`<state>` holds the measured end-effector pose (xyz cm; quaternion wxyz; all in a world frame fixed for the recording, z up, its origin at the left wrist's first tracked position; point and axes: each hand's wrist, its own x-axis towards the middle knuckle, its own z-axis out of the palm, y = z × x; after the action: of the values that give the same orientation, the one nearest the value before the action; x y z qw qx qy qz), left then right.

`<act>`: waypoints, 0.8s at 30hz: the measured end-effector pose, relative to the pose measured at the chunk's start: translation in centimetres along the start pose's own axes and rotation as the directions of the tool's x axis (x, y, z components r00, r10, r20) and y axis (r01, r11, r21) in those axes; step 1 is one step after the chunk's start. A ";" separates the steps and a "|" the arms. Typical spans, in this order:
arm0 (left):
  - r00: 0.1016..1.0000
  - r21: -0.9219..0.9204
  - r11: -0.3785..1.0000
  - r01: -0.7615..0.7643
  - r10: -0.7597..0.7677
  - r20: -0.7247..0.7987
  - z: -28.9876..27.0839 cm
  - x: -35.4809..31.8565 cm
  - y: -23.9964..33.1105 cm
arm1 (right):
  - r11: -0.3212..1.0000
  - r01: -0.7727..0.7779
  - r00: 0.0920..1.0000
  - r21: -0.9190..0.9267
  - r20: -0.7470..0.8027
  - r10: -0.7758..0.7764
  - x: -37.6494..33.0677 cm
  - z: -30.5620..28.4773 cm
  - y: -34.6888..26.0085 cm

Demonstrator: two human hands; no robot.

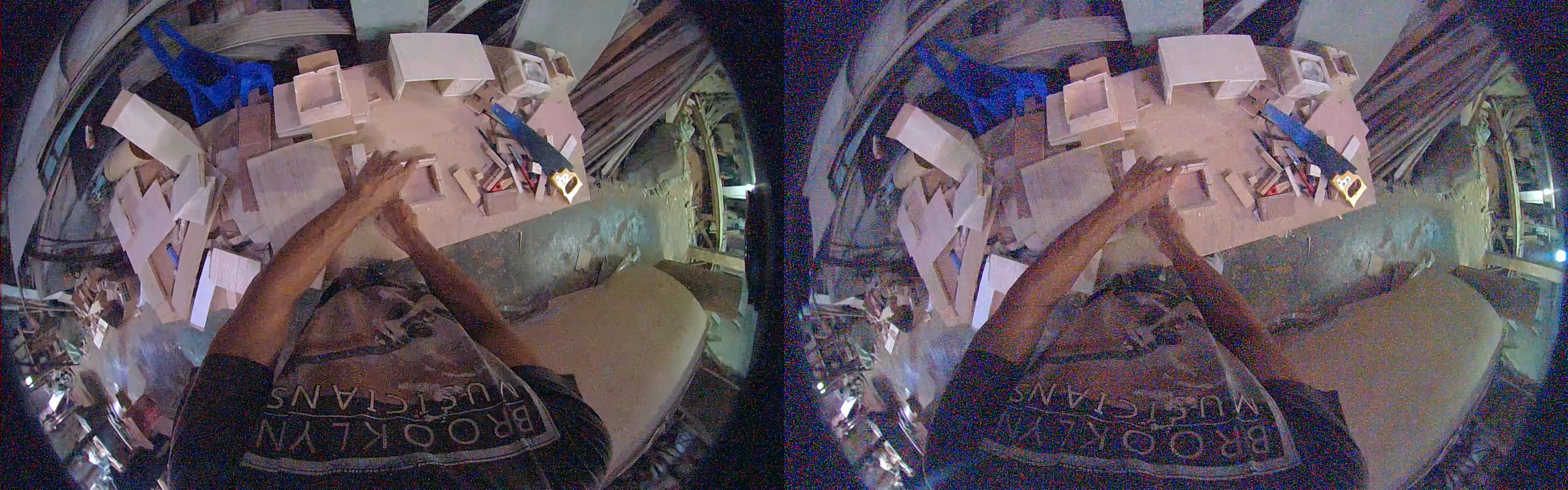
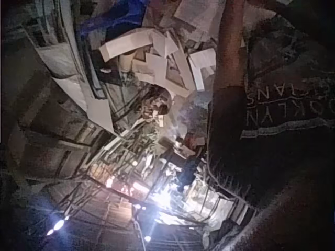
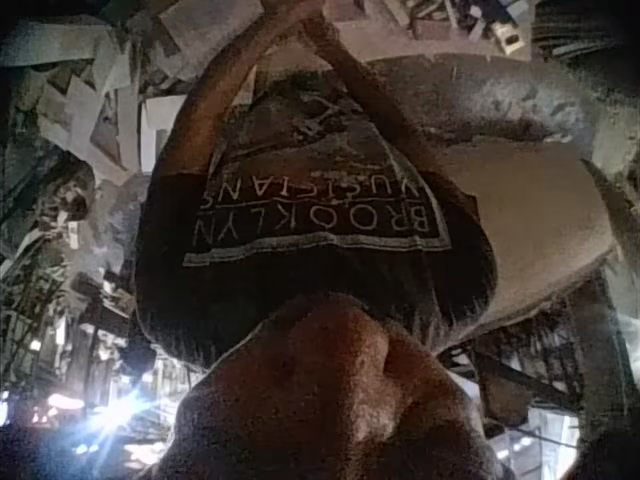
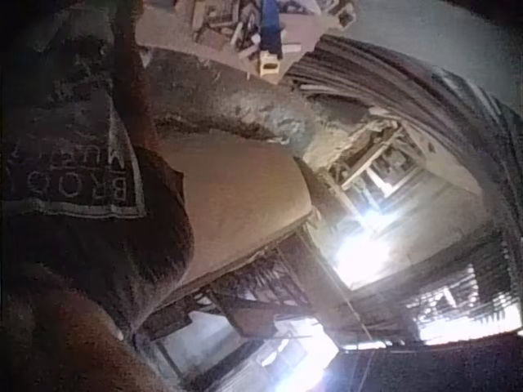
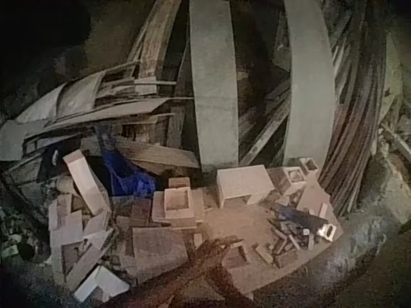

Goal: Manually assembling and checking the fit of small wooden frame components on a workbench.

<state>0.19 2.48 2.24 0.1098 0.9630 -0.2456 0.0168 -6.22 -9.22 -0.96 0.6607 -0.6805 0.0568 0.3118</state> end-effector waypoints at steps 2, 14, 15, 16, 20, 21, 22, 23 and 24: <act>1.000 0.037 0.999 0.006 -0.007 0.027 0.7 -0.4 -0.4 | 0.385 0.167 0.984 -0.908 0.127 -0.128 -2.4 0.4 -3.9; 0.957 -0.255 0.924 0.284 -0.254 0.144 -6.4 -4.1 -1.1 | 0.419 0.117 0.988 -0.901 0.063 -0.139 -7.5 -1.7 -7.7; 0.959 -0.263 0.922 0.283 -0.276 0.064 -5.4 -4.1 -0.8 | 0.415 0.122 0.987 -0.901 0.068 -0.142 -7.3 -2.7 -7.0; 0.954 -0.272 0.919 0.284 -0.300 -0.017 -4.3 -3.8 -0.4 | 0.436 0.247 0.944 -0.865 0.114 -0.309 -6.3 -4.1 -5.8; 0.953 -0.057 0.970 0.237 -0.243 -0.182 -2.4 -3.5 2.3 | 0.424 0.550 0.749 -0.720 0.201 -0.631 -4.1 -6.6 -5.1; 0.954 -0.130 0.966 0.224 -0.245 -0.172 -2.3 -3.1 2.9 | 0.342 0.653 0.643 -0.675 0.257 -0.721 -3.7 -7.3 -4.1; 0.954 -0.198 0.955 0.221 -0.254 -0.160 -2.1 -3.0 3.3 | 0.346 0.652 0.646 -0.674 0.256 -0.719 -3.4 -7.5 -3.2; 0.955 -0.199 0.954 0.223 -0.255 -0.154 -1.9 -2.8 3.3 | 0.397 0.582 0.745 -0.710 0.269 -0.610 -3.2 -7.4 -2.3; 0.955 -0.196 0.952 0.236 -0.265 -0.136 -1.7 -2.8 3.2 | 0.434 0.508 0.826 -0.744 0.279 -0.489 -3.2 -7.3 -2.0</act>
<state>-3.72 1.42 4.28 0.2156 0.9683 -0.1119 0.0582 -5.24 -16.85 1.89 0.3503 -0.8822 -0.2976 0.1020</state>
